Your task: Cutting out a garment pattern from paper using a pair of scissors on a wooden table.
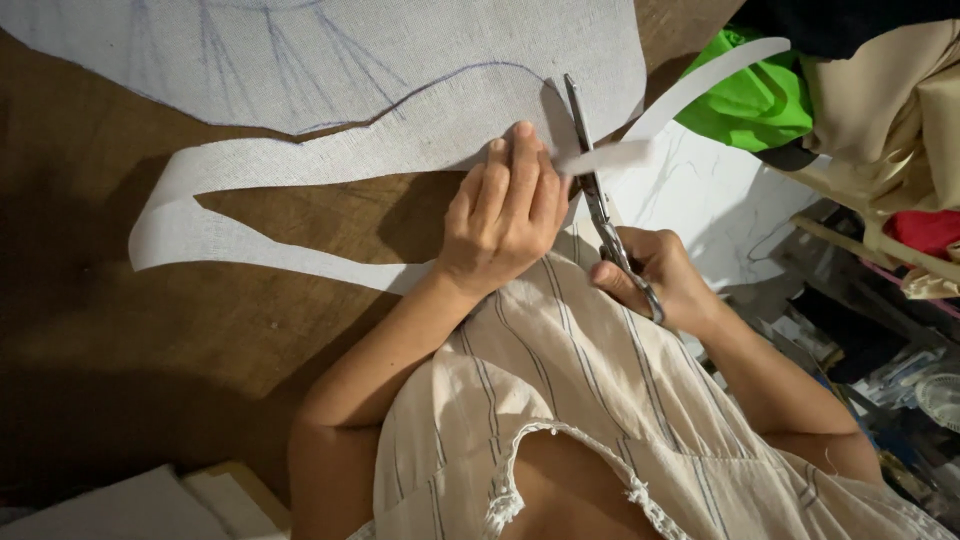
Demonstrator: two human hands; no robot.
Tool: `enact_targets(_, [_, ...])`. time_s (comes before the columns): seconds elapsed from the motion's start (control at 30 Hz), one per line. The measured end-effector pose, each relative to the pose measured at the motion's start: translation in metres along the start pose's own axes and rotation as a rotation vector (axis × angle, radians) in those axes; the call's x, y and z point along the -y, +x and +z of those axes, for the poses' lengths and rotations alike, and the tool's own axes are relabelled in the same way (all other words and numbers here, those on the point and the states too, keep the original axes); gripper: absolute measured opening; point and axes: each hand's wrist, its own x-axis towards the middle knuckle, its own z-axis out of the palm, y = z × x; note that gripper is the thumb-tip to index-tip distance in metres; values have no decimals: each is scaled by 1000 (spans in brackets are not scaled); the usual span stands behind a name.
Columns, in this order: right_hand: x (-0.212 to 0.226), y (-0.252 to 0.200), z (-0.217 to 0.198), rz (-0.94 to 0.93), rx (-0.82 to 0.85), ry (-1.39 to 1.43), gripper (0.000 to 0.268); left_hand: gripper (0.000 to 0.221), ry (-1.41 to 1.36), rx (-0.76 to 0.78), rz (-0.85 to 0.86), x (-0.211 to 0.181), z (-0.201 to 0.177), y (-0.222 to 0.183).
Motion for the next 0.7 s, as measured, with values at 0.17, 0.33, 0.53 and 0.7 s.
enact_targets(0.17, [6,11,-12,-19,127,78,38,22,7,4,12,0,2,-5])
enact_targets(0.33, [3,14,-16,-28,193,103,44,22,-18,7,-5,0,2,-7])
enact_targets(0.53, [-3,13,-12,-42,149,79,40,21,-25,2,-2,1,-2,0])
enact_targets(0.7, [4,17,-16,-53,148,66,36,22,7,11,14,1,-3,1])
